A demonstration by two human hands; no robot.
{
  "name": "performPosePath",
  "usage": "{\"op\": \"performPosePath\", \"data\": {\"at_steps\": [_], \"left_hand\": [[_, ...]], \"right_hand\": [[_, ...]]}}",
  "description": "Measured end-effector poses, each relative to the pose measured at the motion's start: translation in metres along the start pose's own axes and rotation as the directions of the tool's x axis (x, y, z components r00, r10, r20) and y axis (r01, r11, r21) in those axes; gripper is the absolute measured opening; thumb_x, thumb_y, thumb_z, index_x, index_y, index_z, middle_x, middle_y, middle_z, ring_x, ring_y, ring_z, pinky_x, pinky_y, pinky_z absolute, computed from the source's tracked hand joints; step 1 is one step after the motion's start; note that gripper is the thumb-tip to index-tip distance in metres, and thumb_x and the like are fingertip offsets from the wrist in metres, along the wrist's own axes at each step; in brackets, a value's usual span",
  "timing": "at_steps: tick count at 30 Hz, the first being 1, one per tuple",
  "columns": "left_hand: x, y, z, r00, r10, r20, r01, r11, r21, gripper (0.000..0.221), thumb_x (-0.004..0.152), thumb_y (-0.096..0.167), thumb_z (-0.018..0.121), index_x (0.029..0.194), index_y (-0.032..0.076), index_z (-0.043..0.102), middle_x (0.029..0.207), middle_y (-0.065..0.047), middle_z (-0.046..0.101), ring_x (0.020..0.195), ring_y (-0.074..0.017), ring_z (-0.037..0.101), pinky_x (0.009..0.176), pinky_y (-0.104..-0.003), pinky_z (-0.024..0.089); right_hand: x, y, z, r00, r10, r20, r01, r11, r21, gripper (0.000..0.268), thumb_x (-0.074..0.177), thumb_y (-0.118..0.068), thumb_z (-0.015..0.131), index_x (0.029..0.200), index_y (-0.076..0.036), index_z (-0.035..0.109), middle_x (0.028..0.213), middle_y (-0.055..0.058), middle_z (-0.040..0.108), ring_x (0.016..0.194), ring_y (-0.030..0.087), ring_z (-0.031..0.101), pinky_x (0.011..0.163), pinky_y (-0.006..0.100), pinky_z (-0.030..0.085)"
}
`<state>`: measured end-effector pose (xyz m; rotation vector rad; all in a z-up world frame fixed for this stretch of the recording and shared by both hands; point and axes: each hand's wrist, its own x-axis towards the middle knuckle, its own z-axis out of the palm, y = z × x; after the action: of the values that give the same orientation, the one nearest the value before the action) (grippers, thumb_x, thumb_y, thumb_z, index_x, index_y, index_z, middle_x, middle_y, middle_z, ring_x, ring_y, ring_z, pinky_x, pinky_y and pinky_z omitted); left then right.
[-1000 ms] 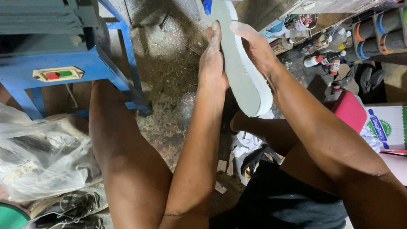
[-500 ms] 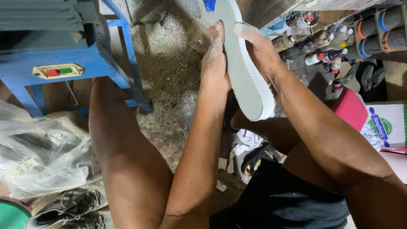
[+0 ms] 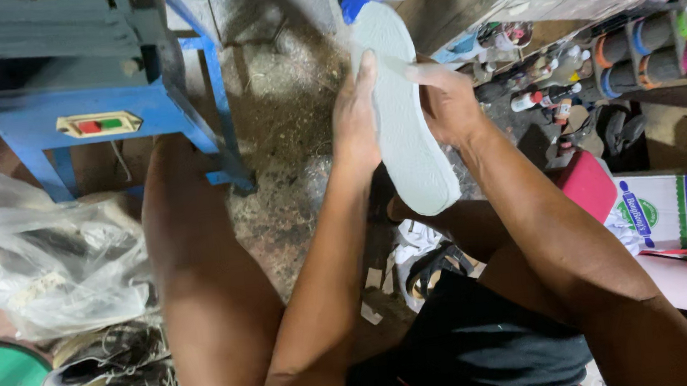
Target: The person holds a white shoe sole against a rotating sanding machine, smoothing the edges and surface, and kemudian wipes the sole with a finger to check the progress.
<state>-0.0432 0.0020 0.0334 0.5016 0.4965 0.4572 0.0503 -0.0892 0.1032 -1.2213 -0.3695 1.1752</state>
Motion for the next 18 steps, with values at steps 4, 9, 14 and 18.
{"op": "performPosePath", "data": {"at_steps": [4,9,14,18], "left_hand": [[-0.016,0.009,-0.001,0.95,0.312,0.023,-0.296,0.871,0.391,0.037,0.103,0.04,0.064,0.111,0.004,0.067,0.094,-0.007,0.066,0.087,-0.0149,0.06,0.077,-0.03,0.051],[-0.015,0.011,-0.003,0.902,0.416,0.112,-0.418,0.785,0.457,0.03,0.103,0.034,0.065,0.102,0.005,0.063,0.087,-0.003,0.067,0.079,-0.0088,0.059,0.071,-0.028,0.052],[-0.02,0.015,-0.002,0.91,0.402,0.098,-0.392,0.759,0.52,0.028,0.102,0.032,0.065,0.103,0.004,0.062,0.085,-0.004,0.069,0.076,-0.0085,0.061,0.068,-0.028,0.053],[-0.018,0.015,-0.001,0.885,0.447,0.131,-0.442,0.715,0.542,0.029,0.103,0.032,0.066,0.105,0.003,0.063,0.088,-0.005,0.069,0.079,-0.0093,0.061,0.072,-0.029,0.053]], "right_hand": [[-0.005,-0.006,-0.012,0.993,-0.087,0.083,0.082,0.995,0.058,0.057,0.098,-0.04,0.062,0.138,-0.001,0.057,0.139,0.012,0.064,0.133,0.025,0.058,0.121,0.041,0.042],[-0.004,-0.007,-0.022,0.992,-0.129,0.001,0.129,0.991,-0.019,0.051,0.099,-0.049,0.06,0.128,-0.007,0.066,0.125,0.005,0.068,0.121,0.02,0.059,0.107,0.038,0.046],[0.0,-0.003,-0.029,0.978,-0.2,-0.059,0.196,0.978,-0.078,0.035,0.1,-0.039,0.069,0.119,-0.01,0.064,0.121,0.003,0.068,0.113,0.019,0.062,0.099,0.038,0.049],[0.001,-0.002,-0.024,0.966,-0.244,-0.09,0.228,0.96,-0.16,0.023,0.104,-0.022,0.07,0.121,-0.006,0.069,0.115,0.003,0.069,0.109,0.017,0.062,0.097,0.038,0.05]]}}
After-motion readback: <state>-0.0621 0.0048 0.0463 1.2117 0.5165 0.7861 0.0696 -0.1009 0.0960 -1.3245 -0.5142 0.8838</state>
